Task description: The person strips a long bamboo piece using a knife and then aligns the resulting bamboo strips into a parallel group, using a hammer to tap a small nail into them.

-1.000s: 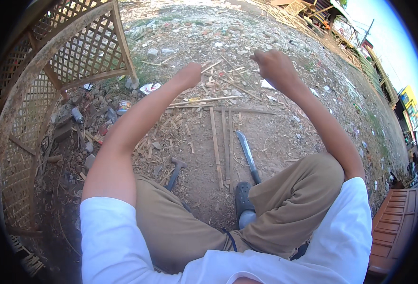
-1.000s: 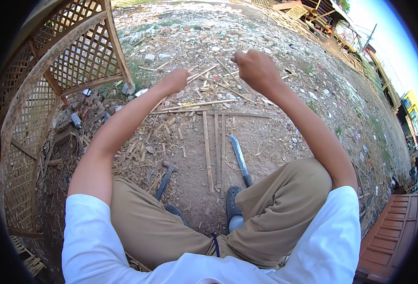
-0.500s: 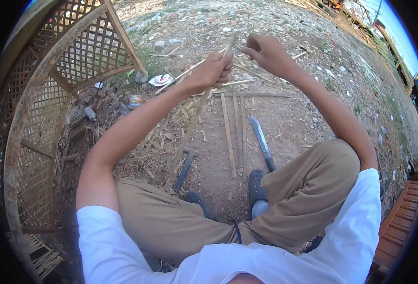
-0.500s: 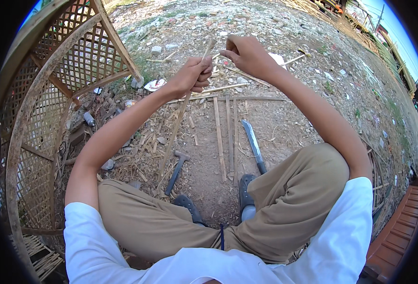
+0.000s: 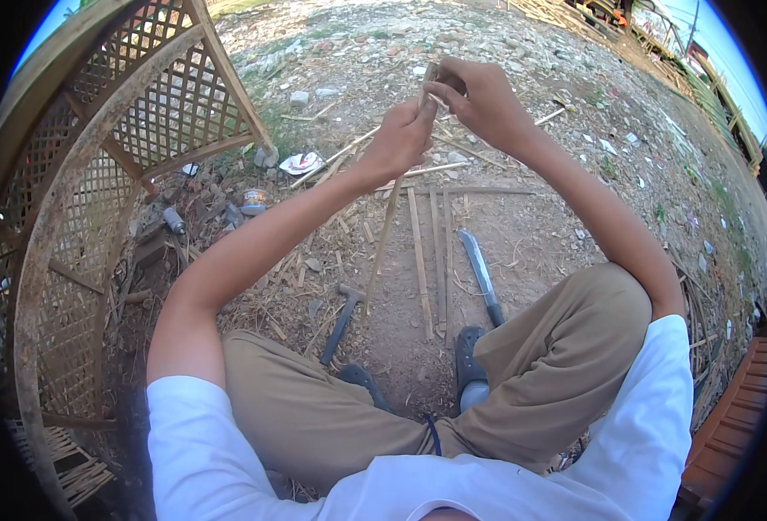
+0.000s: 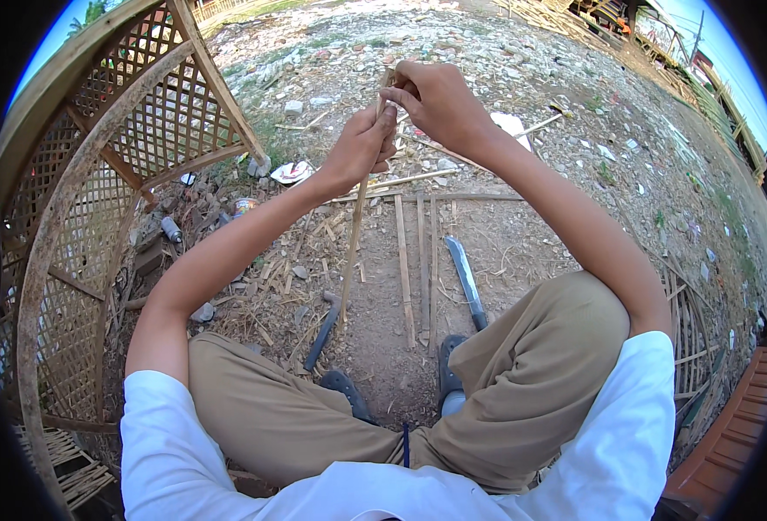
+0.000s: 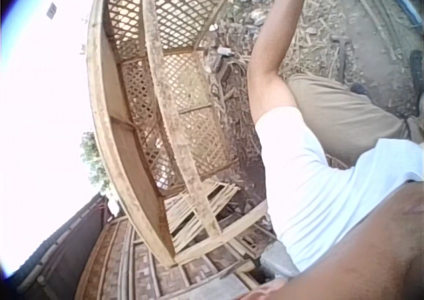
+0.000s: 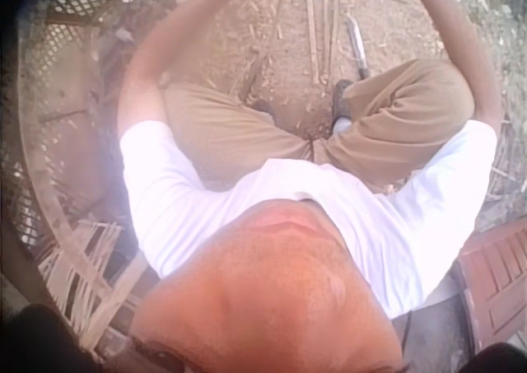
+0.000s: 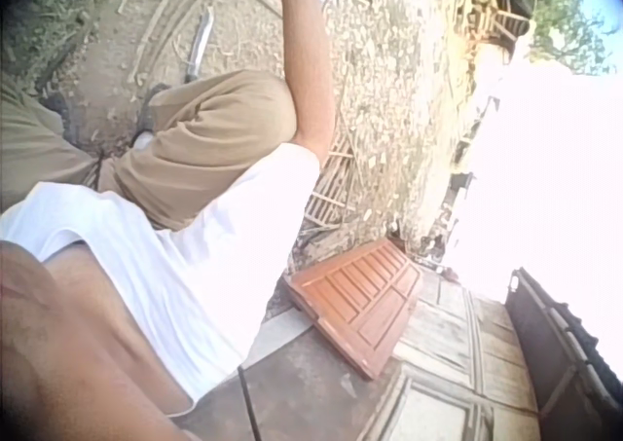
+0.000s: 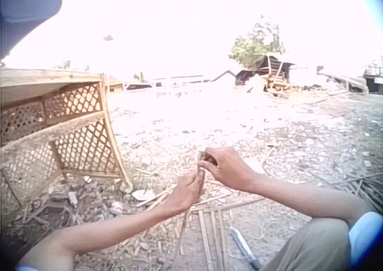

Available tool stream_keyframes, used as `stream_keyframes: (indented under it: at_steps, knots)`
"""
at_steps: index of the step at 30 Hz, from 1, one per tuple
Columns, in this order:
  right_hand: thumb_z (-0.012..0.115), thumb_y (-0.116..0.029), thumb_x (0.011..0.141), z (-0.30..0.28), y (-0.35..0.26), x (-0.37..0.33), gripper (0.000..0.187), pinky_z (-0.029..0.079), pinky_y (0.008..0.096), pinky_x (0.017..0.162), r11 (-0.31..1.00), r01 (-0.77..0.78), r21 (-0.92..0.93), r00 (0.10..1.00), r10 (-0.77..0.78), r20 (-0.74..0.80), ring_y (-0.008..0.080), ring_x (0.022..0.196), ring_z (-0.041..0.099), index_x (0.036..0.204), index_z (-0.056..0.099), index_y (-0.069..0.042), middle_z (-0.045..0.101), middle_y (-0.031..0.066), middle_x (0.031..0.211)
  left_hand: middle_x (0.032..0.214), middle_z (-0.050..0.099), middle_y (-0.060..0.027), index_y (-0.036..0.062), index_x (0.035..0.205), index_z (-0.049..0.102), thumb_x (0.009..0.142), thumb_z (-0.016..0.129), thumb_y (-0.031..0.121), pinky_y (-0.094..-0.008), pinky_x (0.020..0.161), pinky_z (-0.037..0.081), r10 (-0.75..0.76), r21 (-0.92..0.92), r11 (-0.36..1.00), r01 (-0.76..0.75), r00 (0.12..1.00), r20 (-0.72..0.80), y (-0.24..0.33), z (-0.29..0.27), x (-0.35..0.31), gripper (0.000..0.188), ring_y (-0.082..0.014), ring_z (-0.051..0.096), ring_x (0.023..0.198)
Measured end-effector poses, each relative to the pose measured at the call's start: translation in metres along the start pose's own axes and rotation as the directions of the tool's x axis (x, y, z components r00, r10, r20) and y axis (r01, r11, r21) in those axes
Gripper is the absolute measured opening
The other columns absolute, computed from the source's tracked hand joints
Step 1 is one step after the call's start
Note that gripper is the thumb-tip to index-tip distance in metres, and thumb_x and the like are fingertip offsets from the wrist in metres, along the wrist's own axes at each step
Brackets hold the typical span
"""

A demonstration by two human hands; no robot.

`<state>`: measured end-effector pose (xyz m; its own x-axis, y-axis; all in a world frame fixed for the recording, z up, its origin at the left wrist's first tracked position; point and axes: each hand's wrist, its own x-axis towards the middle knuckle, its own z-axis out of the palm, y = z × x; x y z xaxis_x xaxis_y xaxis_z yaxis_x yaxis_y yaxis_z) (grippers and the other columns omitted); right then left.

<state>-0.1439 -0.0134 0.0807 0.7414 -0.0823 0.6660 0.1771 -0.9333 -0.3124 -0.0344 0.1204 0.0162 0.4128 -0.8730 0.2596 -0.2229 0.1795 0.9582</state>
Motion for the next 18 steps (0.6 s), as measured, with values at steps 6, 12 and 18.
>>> stream_keyframes:
  at_steps: [6,12,18]
  knots:
    - [0.064,-0.015,0.1,-0.002,0.005,-0.001,0.02,0.046,0.0417,0.058,0.99,0.12,-0.079,0.993,-0.121,-0.009,0.0318,0.058,0.061,0.093,0.068,0.003,0.064,0.0197,0.068,0.068,0.034,0.0053,0.0119,0.09,0.041,0.113,0.042,0.042,-0.0251,0.044,0.029,0.023,0.077,0.997,-0.017,0.997,-0.068,-0.009,0.006,0.003,0.038,-0.0056,0.033,0.051]
    - [0.063,-0.017,0.1,-0.007,0.003,0.0,0.023,0.046,0.0417,0.059,0.992,0.025,-0.123,1.0,-0.025,-0.001,0.0304,0.057,0.06,0.09,0.067,0.003,0.064,0.0195,0.068,0.066,0.03,0.0057,0.0136,0.086,0.04,0.112,0.043,0.042,-0.0245,0.041,0.023,-0.06,-0.098,0.993,0.059,0.998,-0.006,-0.007,0.009,-0.003,0.039,-0.0051,0.028,0.05]
    - [0.062,-0.017,0.099,-0.009,0.012,0.003,0.025,0.047,0.0405,0.061,0.982,-0.172,0.083,0.976,0.181,-0.122,0.0268,0.059,0.063,0.087,0.067,0.004,0.067,0.017,0.07,0.063,0.026,0.0079,0.017,0.083,0.035,0.112,0.045,0.04,-0.023,0.04,0.017,-0.124,-0.334,0.927,0.167,0.981,0.148,-0.036,-0.025,-0.001,0.038,-0.0036,0.023,0.049]
